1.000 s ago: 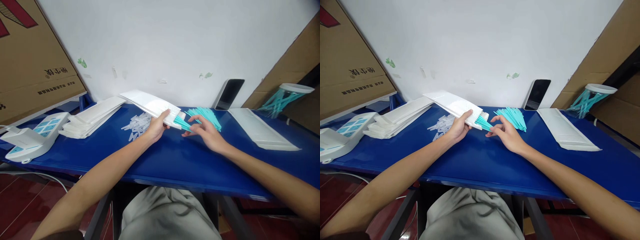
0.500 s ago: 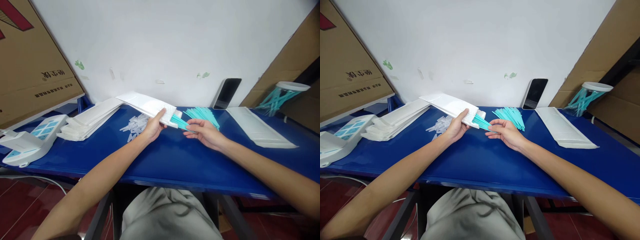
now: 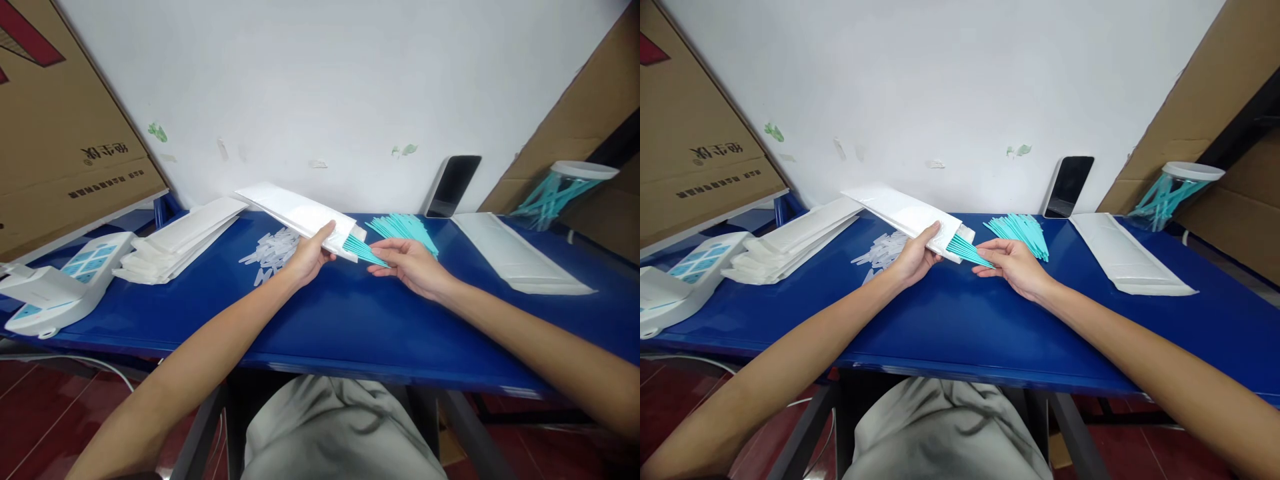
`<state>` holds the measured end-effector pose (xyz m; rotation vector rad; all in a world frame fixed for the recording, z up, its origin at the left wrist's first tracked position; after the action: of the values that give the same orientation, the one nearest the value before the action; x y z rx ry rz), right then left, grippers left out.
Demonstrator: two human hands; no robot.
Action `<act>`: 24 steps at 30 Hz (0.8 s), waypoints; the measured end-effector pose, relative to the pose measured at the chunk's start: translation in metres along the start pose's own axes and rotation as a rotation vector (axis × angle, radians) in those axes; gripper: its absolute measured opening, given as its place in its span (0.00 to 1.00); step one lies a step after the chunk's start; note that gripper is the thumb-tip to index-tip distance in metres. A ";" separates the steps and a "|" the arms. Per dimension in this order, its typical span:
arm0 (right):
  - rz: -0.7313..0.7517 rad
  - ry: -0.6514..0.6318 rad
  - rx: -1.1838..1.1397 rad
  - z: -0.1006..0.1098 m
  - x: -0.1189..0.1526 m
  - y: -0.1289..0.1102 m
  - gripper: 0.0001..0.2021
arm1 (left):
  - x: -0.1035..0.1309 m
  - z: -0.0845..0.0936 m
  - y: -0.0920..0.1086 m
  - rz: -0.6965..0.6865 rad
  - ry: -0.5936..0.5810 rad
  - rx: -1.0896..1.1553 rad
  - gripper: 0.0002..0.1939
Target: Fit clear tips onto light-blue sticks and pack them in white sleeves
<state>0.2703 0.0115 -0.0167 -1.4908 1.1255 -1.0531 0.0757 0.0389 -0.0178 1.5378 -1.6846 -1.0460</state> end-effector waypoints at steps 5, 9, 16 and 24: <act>0.136 0.046 0.175 -0.008 0.005 -0.004 0.20 | 0.001 -0.006 -0.005 0.025 0.015 -0.009 0.16; 0.209 -0.078 0.349 -0.018 0.013 -0.009 0.25 | -0.002 -0.003 0.000 -0.009 0.064 0.045 0.10; 0.373 -0.344 0.629 -0.017 0.026 -0.019 0.36 | 0.000 0.000 0.010 0.087 0.098 0.119 0.06; 0.321 -0.367 0.593 -0.020 0.025 -0.015 0.34 | 0.004 0.000 0.009 0.119 0.046 0.093 0.08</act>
<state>0.2584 -0.0146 0.0038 -0.9384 0.6779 -0.7569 0.0708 0.0354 -0.0100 1.4874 -1.7923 -0.8760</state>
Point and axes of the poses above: each hand's wrist, its own x-axis away from the middle knuckle, its own z-axis out of the back of the hand, y = z × x, the point moved 4 cm from there along -x, towards the middle knuckle, and after that the axes turned 1 degree about -z, right-handed, at the moved point
